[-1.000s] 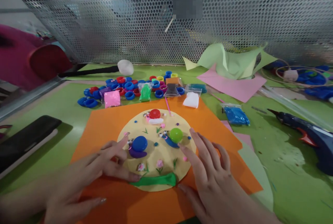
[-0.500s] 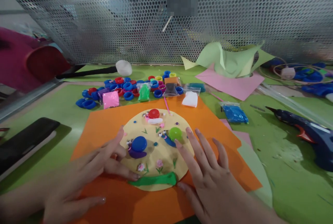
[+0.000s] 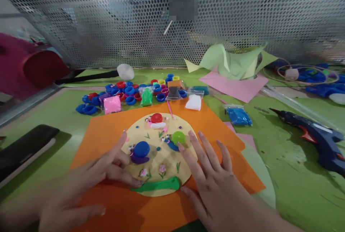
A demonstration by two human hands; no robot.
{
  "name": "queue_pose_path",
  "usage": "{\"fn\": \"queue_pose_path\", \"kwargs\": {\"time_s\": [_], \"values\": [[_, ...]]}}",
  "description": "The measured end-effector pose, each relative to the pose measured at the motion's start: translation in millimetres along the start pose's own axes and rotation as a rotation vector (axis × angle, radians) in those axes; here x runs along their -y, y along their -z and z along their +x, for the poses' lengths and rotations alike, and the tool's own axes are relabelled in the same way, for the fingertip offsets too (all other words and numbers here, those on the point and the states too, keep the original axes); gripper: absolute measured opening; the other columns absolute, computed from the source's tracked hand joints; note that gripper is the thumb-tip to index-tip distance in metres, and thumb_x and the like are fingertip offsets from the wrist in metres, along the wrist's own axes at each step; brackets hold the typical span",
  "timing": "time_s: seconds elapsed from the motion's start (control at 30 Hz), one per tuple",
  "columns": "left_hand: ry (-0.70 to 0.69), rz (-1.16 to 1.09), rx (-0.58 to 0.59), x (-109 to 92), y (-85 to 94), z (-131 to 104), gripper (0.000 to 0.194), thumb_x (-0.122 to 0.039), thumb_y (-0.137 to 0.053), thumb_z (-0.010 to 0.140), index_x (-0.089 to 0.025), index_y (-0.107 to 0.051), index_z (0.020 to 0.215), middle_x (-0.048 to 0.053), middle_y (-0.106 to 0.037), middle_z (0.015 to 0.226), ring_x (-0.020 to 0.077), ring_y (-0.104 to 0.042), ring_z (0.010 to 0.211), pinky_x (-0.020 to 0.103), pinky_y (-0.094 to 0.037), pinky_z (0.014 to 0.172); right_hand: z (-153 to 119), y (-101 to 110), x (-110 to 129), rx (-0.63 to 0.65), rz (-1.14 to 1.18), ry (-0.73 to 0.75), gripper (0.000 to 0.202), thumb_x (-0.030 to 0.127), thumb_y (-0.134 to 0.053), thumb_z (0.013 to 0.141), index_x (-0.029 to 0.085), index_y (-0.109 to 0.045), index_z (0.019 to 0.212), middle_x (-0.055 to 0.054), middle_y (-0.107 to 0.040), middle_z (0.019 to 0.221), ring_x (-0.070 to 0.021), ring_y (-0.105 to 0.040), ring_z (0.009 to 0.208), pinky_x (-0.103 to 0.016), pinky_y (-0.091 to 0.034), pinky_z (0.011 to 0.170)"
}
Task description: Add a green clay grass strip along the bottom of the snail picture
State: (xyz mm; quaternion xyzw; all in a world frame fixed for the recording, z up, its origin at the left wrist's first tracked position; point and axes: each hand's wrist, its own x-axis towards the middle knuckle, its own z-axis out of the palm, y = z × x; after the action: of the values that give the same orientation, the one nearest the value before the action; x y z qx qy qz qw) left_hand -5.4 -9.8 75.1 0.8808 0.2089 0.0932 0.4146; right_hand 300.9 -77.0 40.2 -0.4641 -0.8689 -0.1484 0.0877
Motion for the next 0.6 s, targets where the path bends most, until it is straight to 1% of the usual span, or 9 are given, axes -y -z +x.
{"fn": "queue_pose_path", "kwargs": {"time_s": [0.13,0.27,0.43,0.5,0.6], "values": [[0.061,0.054,-0.025,0.1,-0.1,-4.6,0.093,-0.030,-0.052,0.082,-0.016,0.018,0.142,0.007,-0.063,0.120,0.0263,-0.044,0.117,0.043,-0.035,0.099,-0.2,-0.8,-0.6,0.007,0.014,-0.004,0.057,0.031,-0.033,0.093,0.004,-0.022,0.141,-0.023,-0.021,0.146,-0.0390,-0.018,0.133,-0.058,-0.033,0.090],[0.061,0.039,-0.038,-1.1,-3.3,-7.1,0.092,-0.034,-0.051,0.084,-0.017,0.019,0.142,0.005,-0.062,0.120,0.0247,-0.045,0.116,0.041,-0.034,0.101,1.0,-1.1,-0.9,-0.001,0.015,-0.012,0.056,0.032,-0.033,0.093,0.004,-0.023,0.141,-0.023,-0.022,0.146,-0.0390,-0.018,0.133,-0.058,-0.034,0.090],[0.074,0.058,-0.091,0.6,-5.6,-9.4,0.089,-0.049,-0.044,0.088,-0.016,0.019,0.141,0.004,-0.064,0.118,0.0243,-0.046,0.116,0.039,-0.033,0.101,0.0,-1.6,0.1,0.003,0.019,-0.022,0.058,0.034,-0.032,0.094,0.005,-0.020,0.142,-0.022,-0.021,0.147,-0.0377,-0.018,0.134,-0.058,-0.033,0.091],[0.071,0.060,-0.086,1.2,-4.8,-8.3,0.091,-0.053,-0.043,0.087,-0.017,0.021,0.141,0.003,-0.064,0.118,0.0241,-0.046,0.115,0.039,-0.033,0.101,-0.5,-1.8,0.4,0.000,0.022,-0.020,0.058,0.033,-0.032,0.093,0.006,-0.019,0.142,-0.022,-0.021,0.147,-0.0374,-0.018,0.134,-0.059,-0.034,0.091],[0.024,0.051,-0.024,0.7,-3.0,-5.2,0.090,-0.051,-0.045,0.087,-0.019,0.020,0.141,0.003,-0.062,0.121,0.0242,-0.046,0.115,0.039,-0.033,0.100,-0.5,-2.0,0.1,0.004,0.019,-0.022,0.059,0.033,-0.032,0.093,0.005,-0.017,0.143,-0.023,-0.019,0.147,-0.0375,-0.017,0.134,-0.059,-0.034,0.090]]}}
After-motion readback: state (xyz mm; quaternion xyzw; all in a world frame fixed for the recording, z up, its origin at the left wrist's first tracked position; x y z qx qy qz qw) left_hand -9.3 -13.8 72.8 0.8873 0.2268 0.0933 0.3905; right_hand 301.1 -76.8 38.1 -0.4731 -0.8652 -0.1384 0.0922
